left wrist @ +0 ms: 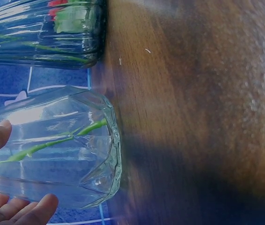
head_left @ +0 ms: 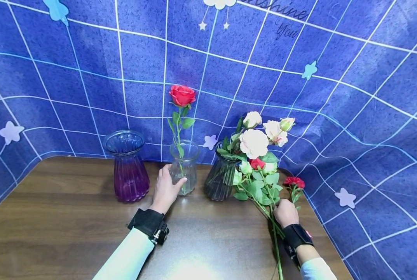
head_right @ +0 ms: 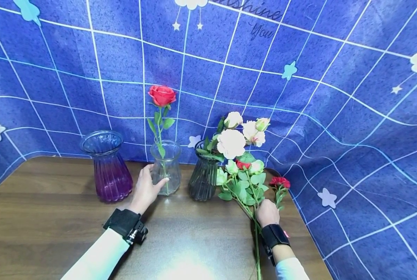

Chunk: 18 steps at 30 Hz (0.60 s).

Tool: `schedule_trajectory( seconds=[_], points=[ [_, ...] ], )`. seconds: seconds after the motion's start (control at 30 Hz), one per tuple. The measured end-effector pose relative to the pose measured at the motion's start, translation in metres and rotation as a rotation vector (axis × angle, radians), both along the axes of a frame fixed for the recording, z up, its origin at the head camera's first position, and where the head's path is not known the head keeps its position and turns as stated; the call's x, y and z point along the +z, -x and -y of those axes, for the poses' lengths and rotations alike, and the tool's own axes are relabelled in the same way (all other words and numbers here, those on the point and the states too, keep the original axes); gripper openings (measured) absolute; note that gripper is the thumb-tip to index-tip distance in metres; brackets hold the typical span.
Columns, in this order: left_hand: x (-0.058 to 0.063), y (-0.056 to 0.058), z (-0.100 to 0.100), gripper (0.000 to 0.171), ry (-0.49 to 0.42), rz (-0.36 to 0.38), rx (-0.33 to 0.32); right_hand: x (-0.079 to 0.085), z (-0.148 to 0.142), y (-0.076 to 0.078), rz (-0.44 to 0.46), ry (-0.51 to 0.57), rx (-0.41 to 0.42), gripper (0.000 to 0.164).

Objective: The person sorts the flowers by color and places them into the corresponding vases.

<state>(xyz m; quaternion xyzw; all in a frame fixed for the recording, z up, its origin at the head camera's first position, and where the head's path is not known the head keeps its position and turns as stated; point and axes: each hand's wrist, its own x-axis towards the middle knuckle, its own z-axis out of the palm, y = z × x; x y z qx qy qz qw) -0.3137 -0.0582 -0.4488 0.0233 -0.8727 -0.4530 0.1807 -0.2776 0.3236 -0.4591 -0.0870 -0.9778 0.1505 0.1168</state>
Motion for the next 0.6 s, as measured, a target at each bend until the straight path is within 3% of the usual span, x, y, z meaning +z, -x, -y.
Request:
schedule_trajectory(
  seconds=[0.17,0.3,0.6],
  points=[
    [-0.001,0.000,0.000,0.072,0.002,0.010,-0.008,0.005,0.001,-0.002,-0.026,0.004,-0.007,0.026],
    [-0.001,0.000,0.001,0.071,0.001,0.009,-0.007,0.012,0.003,-0.005,-0.082,0.032,-0.024,0.016],
    [-0.002,0.001,0.001,0.070,0.004,-0.005,-0.006,0.038,-0.001,-0.017,-0.232,0.100,-0.060,0.025]
  ],
)
